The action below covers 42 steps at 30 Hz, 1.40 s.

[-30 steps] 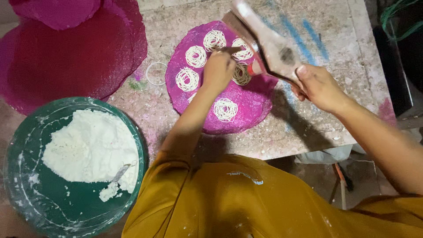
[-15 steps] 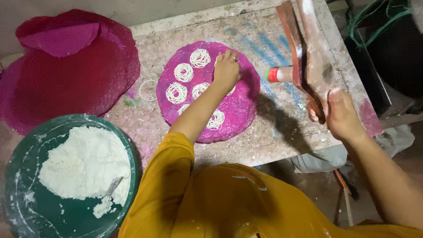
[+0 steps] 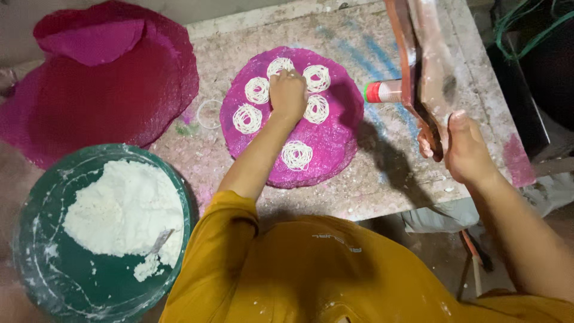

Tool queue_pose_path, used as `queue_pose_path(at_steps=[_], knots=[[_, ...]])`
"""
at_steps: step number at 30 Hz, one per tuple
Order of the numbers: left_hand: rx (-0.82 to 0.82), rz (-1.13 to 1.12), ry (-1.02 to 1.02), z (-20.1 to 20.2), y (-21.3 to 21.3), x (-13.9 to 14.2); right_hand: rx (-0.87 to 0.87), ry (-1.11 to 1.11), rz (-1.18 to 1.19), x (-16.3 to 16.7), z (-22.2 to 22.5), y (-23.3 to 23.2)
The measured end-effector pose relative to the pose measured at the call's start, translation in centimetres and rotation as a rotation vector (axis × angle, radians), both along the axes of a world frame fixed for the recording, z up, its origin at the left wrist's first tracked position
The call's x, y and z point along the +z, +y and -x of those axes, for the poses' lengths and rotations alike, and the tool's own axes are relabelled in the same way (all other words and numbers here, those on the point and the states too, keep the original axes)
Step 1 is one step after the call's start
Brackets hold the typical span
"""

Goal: The person fills a hand-held extruder press with white dough from a green basin, squeezes the press to extrude noodle-like strands into circular nests on a pink tray, and places each finished nest on the tray, repeating the cycle until the tray is filled with nests.

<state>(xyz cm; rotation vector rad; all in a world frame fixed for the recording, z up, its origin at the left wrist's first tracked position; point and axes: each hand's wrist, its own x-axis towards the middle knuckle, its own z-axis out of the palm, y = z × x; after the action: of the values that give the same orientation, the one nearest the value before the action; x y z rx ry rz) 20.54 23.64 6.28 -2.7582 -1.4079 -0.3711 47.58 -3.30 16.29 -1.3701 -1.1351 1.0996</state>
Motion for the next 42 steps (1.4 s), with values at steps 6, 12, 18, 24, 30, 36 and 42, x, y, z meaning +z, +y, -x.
queue_pose_path(at_steps=[6,12,18,24,30,36,42], knots=[[-0.12,1.417,-1.718,0.9,-4.9,4.6,0.246,-0.661,0.123,-2.6,1.0,2.5],[-0.369,1.659,-2.469,-0.4,-6.6,4.7,0.328,-0.577,0.621,-1.5,4.0,5.5],[-0.3,1.493,-2.515,1.1,-4.1,1.0,0.245,-0.839,0.347,0.3,8.6,7.2],[-0.144,1.478,-2.605,-0.2,-5.1,-0.3,0.326,-0.903,0.56,2.0,8.0,7.9],[-0.15,1.358,-2.594,-0.4,-3.1,0.6,0.259,-0.95,0.282,1.9,8.0,8.5],[0.104,1.406,-2.65,-1.2,-4.4,0.7,0.283,-0.884,0.544,1.7,7.2,8.2],[0.043,1.512,-2.573,-2.4,-3.0,3.9,0.228,-0.966,0.259,1.4,5.1,8.8]])
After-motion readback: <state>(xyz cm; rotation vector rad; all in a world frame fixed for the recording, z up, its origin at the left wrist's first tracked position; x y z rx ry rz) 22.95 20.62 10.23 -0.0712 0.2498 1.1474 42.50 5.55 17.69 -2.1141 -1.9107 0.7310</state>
